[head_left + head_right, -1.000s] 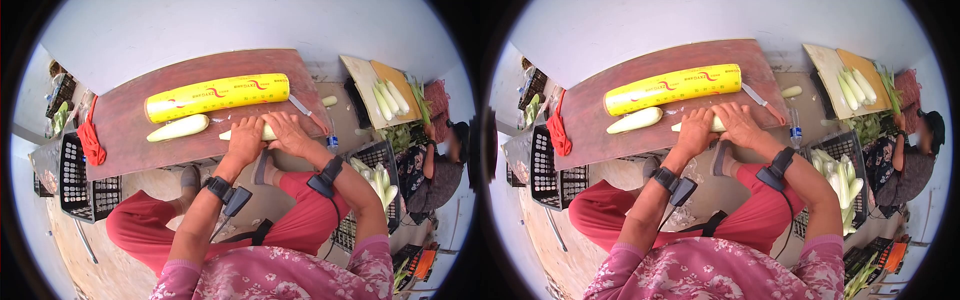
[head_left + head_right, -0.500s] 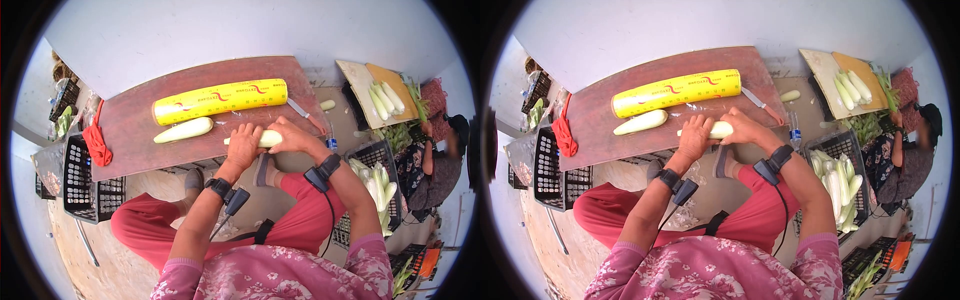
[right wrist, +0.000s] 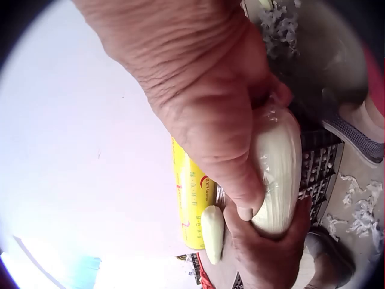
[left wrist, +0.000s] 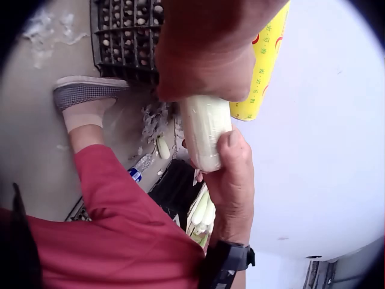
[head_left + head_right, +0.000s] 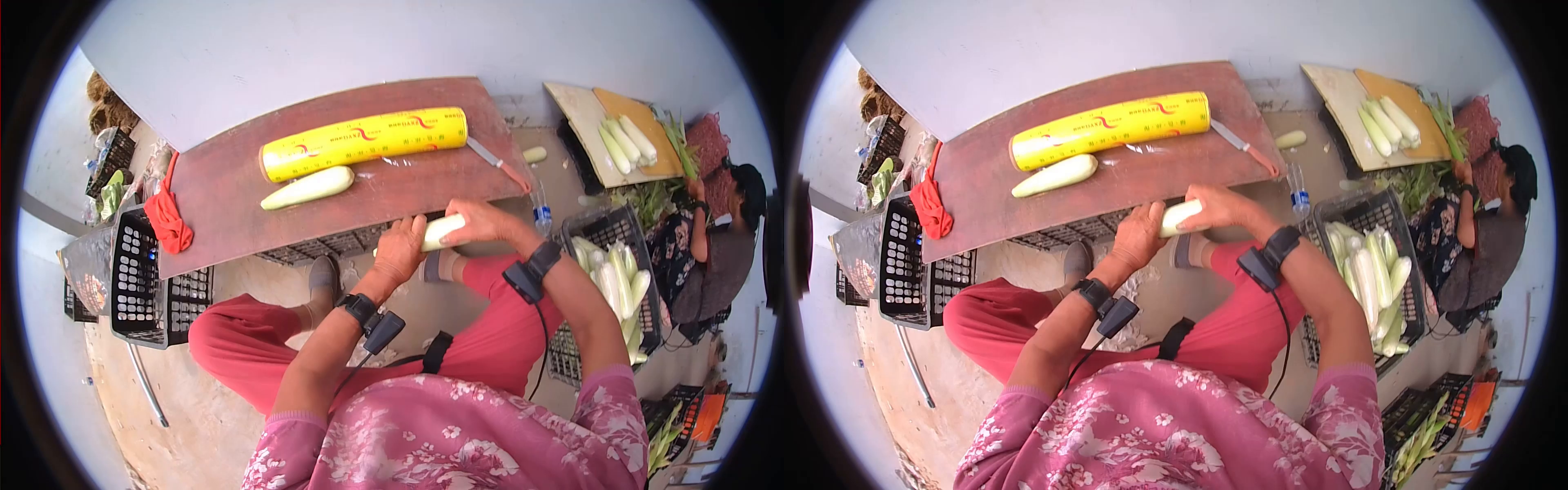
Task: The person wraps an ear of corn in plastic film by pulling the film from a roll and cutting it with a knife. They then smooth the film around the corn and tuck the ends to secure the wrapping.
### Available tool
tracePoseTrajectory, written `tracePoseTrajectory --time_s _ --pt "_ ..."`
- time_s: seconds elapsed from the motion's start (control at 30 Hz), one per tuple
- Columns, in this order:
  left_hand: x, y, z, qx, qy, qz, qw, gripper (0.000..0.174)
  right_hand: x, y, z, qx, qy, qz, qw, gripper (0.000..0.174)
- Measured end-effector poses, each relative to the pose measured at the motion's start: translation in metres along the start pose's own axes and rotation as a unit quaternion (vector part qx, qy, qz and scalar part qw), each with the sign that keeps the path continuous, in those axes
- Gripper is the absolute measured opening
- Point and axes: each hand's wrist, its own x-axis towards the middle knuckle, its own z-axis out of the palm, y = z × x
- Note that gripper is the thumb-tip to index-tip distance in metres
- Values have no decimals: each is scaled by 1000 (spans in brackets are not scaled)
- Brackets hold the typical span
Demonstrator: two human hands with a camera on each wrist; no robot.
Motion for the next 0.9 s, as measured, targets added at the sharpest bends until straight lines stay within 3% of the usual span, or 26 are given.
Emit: tracePoseTrajectory --time_s 0.1,0.3,0.4,0.5,0.6,0.7,0.83,0.9 --pt "-14 4 -8 6 23 15 1000 51 3 -2 1 8 -16 -3 1000 55" --pt "-17 -4 -35 33 73 39 996 62 14 -21 -4 183 -28 61 981 59" --pt "-17 -2 -49 14 55 3 998 63 16 -25 -7 311 -5 28 950 60" --pt "-13 -1 -67 -8 52 1 999 64 14 -32 -19 332 -17 5 943 55" --pt "-10 -3 -83 -57 77 -15 995 65 10 -47 -28 432 -9 -21 902 55" --pt "-8 -4 -104 -89 124 -15 988 64 10 -60 -34 432 58 -68 898 56" --pt "-11 -9 -135 -74 142 -2 987 66 3 -82 -48 505 43 -126 853 56" --pt "-16 -11 -150 -61 145 4 988 70 2 -93 -51 485 35 -184 854 50"
